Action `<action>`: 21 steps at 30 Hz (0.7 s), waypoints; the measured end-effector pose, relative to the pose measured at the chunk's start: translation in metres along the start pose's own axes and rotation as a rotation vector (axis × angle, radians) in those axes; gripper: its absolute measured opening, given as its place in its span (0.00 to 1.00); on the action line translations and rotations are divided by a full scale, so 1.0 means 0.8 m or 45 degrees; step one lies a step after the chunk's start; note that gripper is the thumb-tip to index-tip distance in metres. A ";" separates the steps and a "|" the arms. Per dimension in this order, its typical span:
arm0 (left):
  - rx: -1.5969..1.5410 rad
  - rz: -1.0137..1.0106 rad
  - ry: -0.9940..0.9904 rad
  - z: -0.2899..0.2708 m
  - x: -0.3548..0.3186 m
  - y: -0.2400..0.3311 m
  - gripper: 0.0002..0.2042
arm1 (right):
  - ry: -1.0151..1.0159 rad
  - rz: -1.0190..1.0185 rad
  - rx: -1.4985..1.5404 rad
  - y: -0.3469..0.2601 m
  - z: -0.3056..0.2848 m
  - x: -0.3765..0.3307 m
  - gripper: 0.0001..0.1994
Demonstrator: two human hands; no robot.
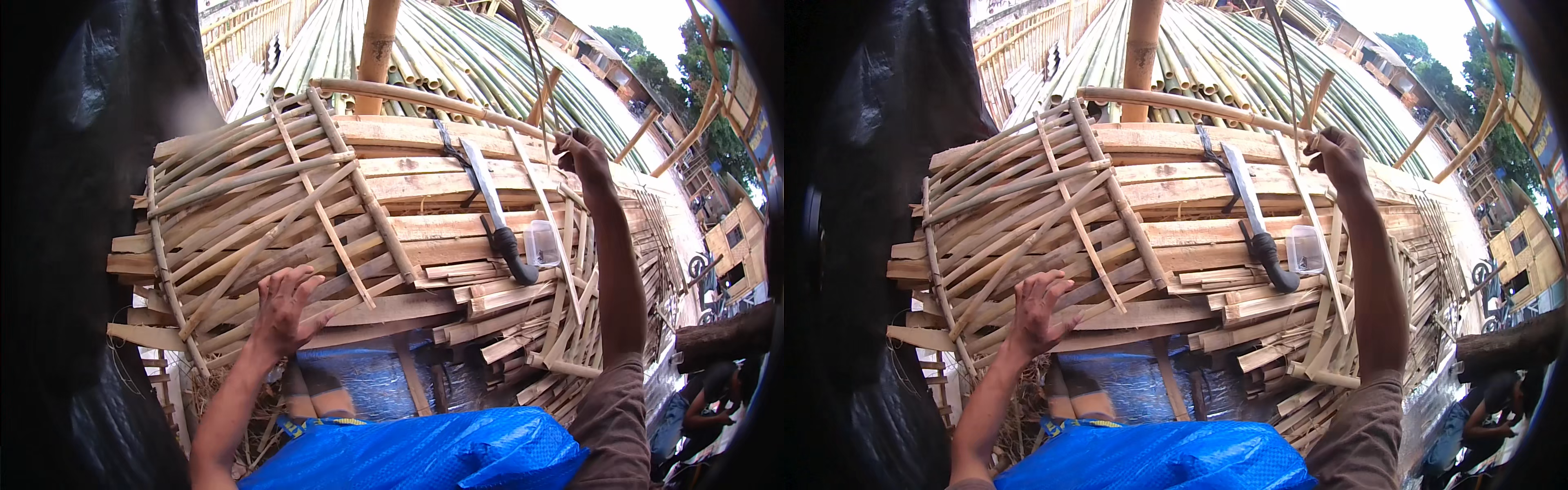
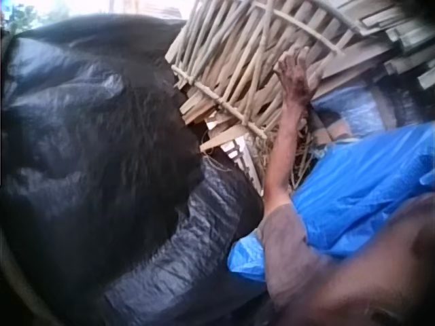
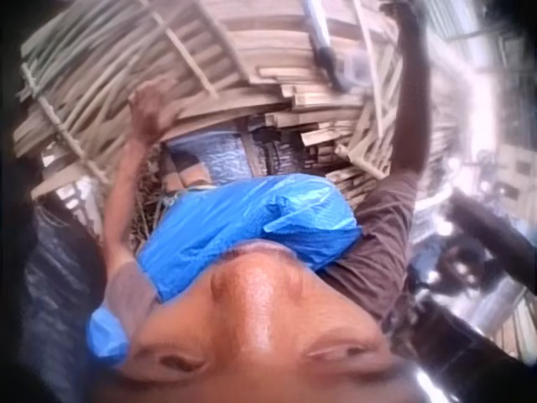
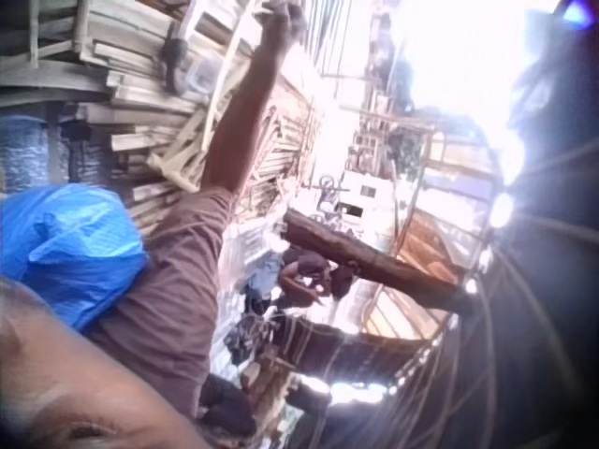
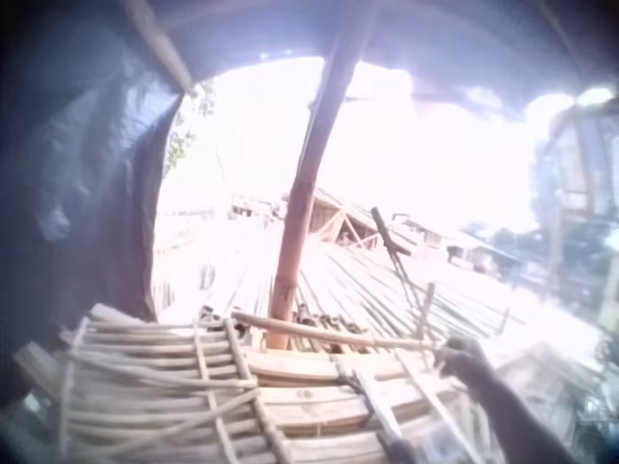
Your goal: The person weaves thin wooden strips into a lattice frame by hand and with a machete, then secures the strips using a hammer.
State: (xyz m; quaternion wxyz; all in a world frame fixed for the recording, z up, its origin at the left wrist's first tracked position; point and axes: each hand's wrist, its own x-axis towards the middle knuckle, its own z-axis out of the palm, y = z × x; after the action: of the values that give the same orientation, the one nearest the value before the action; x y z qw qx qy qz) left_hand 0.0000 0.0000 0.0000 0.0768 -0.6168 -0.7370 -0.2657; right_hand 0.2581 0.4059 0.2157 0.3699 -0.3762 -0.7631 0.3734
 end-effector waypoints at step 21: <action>-1.885 -1.117 0.174 0.008 0.028 0.046 0.19 | -0.948 0.890 1.365 0.031 0.265 -0.365 0.11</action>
State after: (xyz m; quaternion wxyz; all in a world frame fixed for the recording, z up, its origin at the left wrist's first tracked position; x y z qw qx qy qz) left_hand 0.0311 0.0261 0.0148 -0.4102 -0.1506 -0.5395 -0.7198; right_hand 0.2158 0.1064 0.0168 0.0792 -0.2133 -0.3867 0.8937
